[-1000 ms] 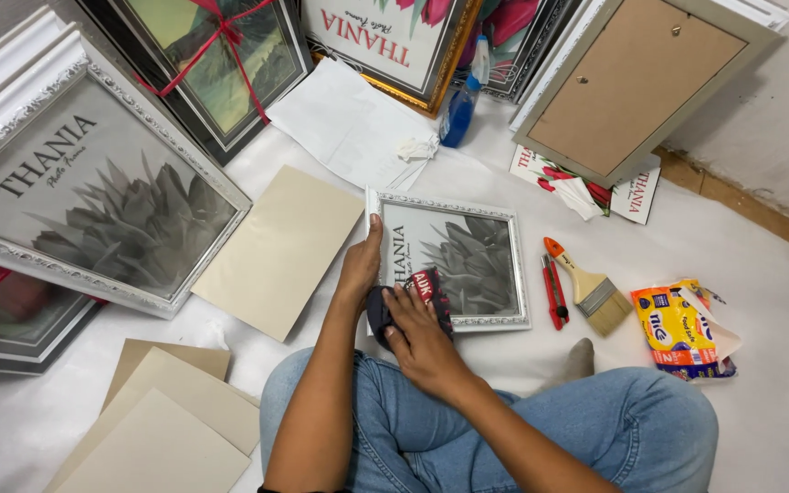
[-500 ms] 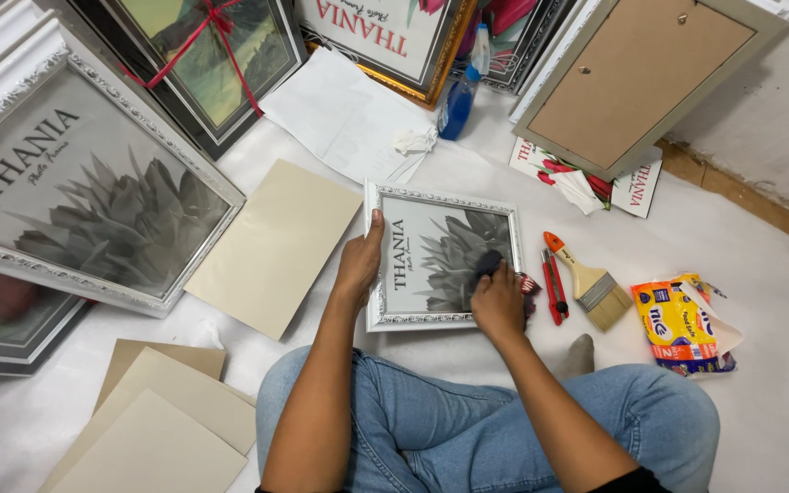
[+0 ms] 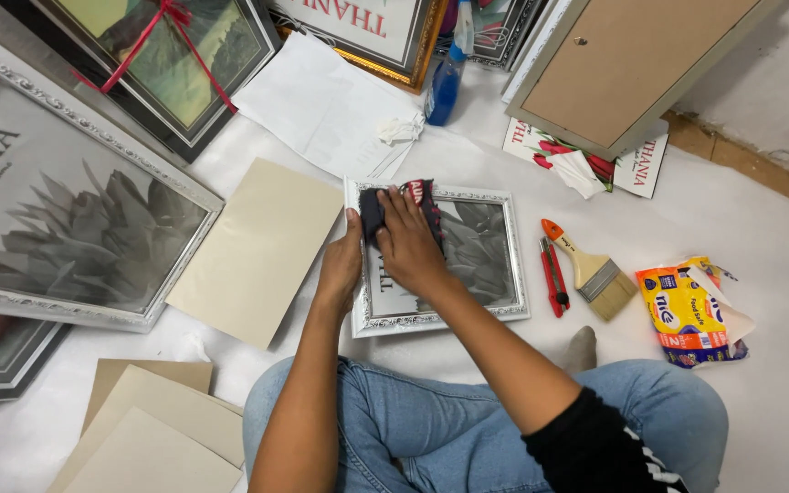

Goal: The person sits on the floor and reassembles a picture frame: they remove the backing board, brush glue onto the frame's back, lay a white backing sheet over it, press it down, fit the cardboard backing back into the frame, fasten it, wipe the glass with a cloth, and set the finished frame aside.

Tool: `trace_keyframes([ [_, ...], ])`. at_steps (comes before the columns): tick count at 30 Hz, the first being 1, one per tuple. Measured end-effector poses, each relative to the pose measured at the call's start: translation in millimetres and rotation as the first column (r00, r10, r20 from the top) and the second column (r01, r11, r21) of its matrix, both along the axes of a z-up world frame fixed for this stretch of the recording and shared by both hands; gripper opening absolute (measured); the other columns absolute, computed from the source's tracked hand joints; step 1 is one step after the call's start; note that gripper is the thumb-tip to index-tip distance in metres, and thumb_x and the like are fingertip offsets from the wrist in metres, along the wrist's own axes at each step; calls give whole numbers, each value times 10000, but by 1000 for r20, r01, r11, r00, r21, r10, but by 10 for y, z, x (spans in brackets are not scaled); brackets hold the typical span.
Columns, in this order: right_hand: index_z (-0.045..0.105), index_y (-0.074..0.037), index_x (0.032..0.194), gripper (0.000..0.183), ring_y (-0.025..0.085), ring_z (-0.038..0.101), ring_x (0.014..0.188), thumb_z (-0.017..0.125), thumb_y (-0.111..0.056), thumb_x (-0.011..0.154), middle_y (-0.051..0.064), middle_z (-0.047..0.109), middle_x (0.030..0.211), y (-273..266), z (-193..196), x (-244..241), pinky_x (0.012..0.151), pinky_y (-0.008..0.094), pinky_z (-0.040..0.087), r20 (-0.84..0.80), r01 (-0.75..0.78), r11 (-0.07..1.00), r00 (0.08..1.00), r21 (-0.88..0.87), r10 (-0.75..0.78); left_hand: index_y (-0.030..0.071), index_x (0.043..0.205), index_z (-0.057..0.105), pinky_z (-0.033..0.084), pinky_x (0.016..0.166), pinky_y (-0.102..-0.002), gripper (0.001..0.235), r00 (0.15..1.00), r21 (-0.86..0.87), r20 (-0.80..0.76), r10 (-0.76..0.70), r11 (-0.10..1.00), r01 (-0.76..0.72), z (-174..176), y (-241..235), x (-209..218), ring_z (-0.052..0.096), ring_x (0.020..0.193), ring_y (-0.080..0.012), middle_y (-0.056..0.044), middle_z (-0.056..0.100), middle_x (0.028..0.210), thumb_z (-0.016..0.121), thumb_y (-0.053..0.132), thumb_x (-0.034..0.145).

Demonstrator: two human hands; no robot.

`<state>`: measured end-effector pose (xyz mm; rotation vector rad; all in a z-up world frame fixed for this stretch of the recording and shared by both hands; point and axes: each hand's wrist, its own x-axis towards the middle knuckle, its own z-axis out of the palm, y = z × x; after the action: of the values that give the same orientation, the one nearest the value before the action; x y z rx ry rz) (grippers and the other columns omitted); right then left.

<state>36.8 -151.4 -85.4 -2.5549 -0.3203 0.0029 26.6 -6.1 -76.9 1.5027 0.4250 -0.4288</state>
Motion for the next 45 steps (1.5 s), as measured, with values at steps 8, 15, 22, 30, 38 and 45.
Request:
trace_keyframes([
  [8, 626, -44, 1234, 335, 412, 599, 1172, 516, -188, 953, 200, 635, 1153, -1079, -652, 588, 1049, 508, 440, 271, 113, 991, 958, -64, -92, -81, 1093, 733, 540, 775, -433, 714, 1000, 43, 9, 17, 999, -17, 157, -62, -88, 651, 900, -257, -211, 700, 915, 766, 590, 852],
  [15, 394, -25, 1534, 573, 506, 490, 1326, 390, -256, 1009, 294, 524, 1405, -2048, -846, 305, 1098, 588, 401, -131, 447, 885, 877, -127, -462, -67, 1034, 749, 559, 736, -411, 559, 998, -11, 22, 62, 998, -62, 176, -81, -79, 649, 831, -242, -189, 700, 853, 790, 464, 862],
  [22, 328, 47, 1560, 618, 518, 351, 1444, 365, -196, 993, 328, 394, 1537, -1514, -741, -547, 1086, 710, 373, -127, 552, 799, 798, -239, -589, -88, 1110, 725, 562, 806, -445, 617, 998, -10, 37, 59, 998, -59, 157, -74, -125, 676, 929, -276, -240, 704, 935, 763, 486, 887],
  [30, 366, 43, 1539, 689, 625, 361, 1373, 490, -237, 922, 378, 422, 1473, -229, -193, -1102, 1017, 771, 356, -173, 358, 909, 902, -214, -396, -131, 1188, 678, 539, 881, -499, 717, 998, -12, 41, 51, 999, -51, 308, -77, -206, 667, 1058, -341, -304, 684, 1054, 722, 528, 909],
  [38, 338, -25, 1593, 737, 509, 224, 1501, 461, -99, 871, 292, 300, 1627, 86, -192, -703, 1181, 629, 209, 125, -4, 1000, 992, 17, 2, -101, 1054, 739, 489, 901, -486, 976, 994, 129, 85, -61, 990, 50, 112, 18, -105, 652, 1066, -366, -299, 701, 1013, 464, 824, 906],
  [45, 371, -227, 1612, 706, 423, 206, 1548, 506, -240, 919, 180, 247, 1680, 33, -115, 79, 1221, 565, 229, 335, 139, 980, 938, -139, -85, -24, 940, 773, 545, 682, -401, 759, 994, -20, 103, 40, 999, -38, -33, -20, -42, 663, 785, -254, -174, 697, 780, 663, 724, 871],
])
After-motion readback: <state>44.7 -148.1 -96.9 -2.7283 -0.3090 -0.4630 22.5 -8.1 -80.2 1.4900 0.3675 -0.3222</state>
